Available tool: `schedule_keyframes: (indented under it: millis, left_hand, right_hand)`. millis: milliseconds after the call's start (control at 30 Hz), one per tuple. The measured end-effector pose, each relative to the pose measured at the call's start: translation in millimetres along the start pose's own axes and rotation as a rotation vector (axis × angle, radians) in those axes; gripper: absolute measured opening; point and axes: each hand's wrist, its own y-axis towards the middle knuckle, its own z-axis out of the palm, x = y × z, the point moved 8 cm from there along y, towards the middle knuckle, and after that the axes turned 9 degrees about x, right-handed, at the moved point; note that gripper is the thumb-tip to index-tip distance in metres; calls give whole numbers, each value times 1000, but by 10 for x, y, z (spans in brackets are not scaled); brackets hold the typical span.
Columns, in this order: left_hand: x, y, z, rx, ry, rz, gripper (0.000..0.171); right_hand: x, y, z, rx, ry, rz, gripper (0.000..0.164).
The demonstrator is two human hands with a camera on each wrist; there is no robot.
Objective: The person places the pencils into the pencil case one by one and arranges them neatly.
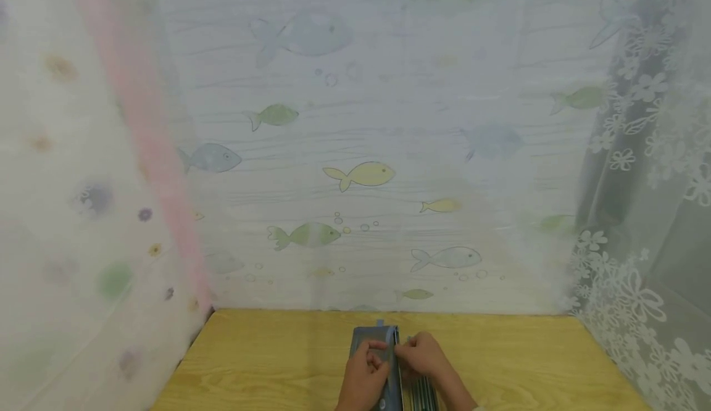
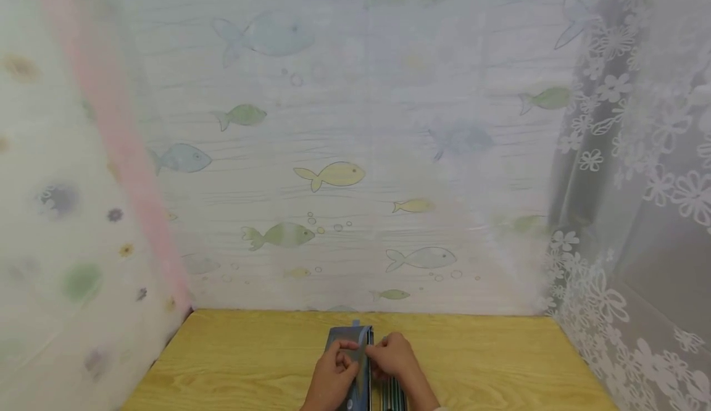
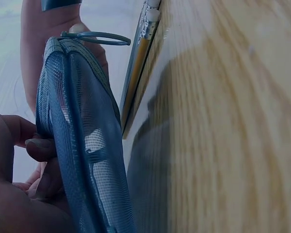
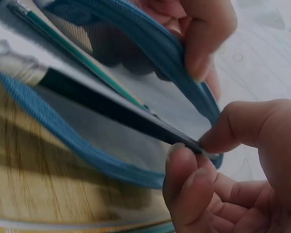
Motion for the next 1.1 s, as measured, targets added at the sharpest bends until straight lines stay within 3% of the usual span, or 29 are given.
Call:
schedule_keyframes:
  millis: [500,767,933,1100]
  left_hand:
    - [1,27,-42,-24,-23,1,35]
    - [49,42,-48,-32,-23,-4,33]
    - [75,43,-39,-20,-32,4,33]
    - [63,58,-45,-15,-22,0,31]
  right_hand:
    - [-19,113,123,7,79,65,21]
    - [-14,104,144,38,127,30,23]
    - [9,51,112,32,104,-4,26]
    - [-6,16,4,-1,24,22,26]
